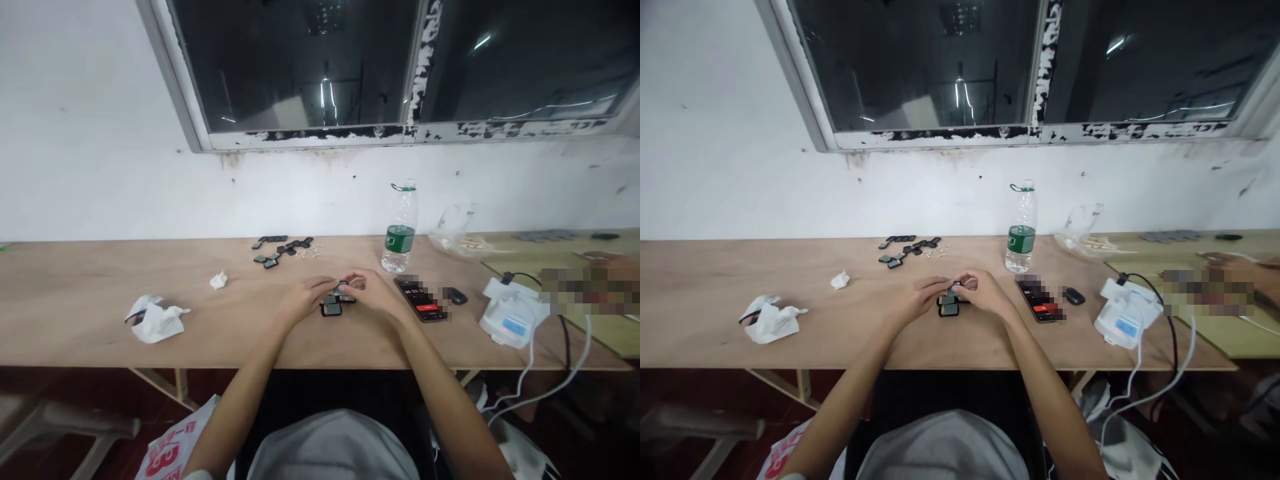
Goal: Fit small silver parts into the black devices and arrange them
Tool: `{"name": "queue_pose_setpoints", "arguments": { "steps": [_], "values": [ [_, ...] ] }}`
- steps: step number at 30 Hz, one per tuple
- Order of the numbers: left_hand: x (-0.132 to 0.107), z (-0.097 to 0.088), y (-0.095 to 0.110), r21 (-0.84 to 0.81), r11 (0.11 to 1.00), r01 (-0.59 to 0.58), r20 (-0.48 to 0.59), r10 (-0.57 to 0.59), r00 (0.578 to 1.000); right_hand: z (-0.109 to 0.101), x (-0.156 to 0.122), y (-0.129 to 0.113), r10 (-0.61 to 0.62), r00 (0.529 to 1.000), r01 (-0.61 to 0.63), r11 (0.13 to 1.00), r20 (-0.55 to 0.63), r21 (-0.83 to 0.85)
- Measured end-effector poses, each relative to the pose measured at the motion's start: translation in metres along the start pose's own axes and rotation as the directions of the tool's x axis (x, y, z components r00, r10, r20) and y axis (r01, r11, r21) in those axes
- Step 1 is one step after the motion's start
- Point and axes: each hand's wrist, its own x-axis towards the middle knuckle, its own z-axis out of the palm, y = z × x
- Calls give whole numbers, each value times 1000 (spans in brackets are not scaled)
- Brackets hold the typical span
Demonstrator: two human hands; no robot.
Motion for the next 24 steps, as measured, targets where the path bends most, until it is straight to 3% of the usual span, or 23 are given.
{"name": "queue_pose_setpoints", "arguments": {
  "steps": [7,12,19,24],
  "values": [
    [-5,1,-7,34,997,-62,11,62,998,1,2,7,26,1000,-25,993,-14,115],
    [-9,4,-8,64,993,-99,-58,103,993,1,5,13,-1,1000,-1,982,12,187],
    [-8,7,-9,4,996,-86,-121,86,989,1,8,18,18,999,-25,964,28,263],
    [-6,9,-7,-71,997,-10,-100,3,995,1,10,20,63,998,-68,958,27,279]
  ]
}}
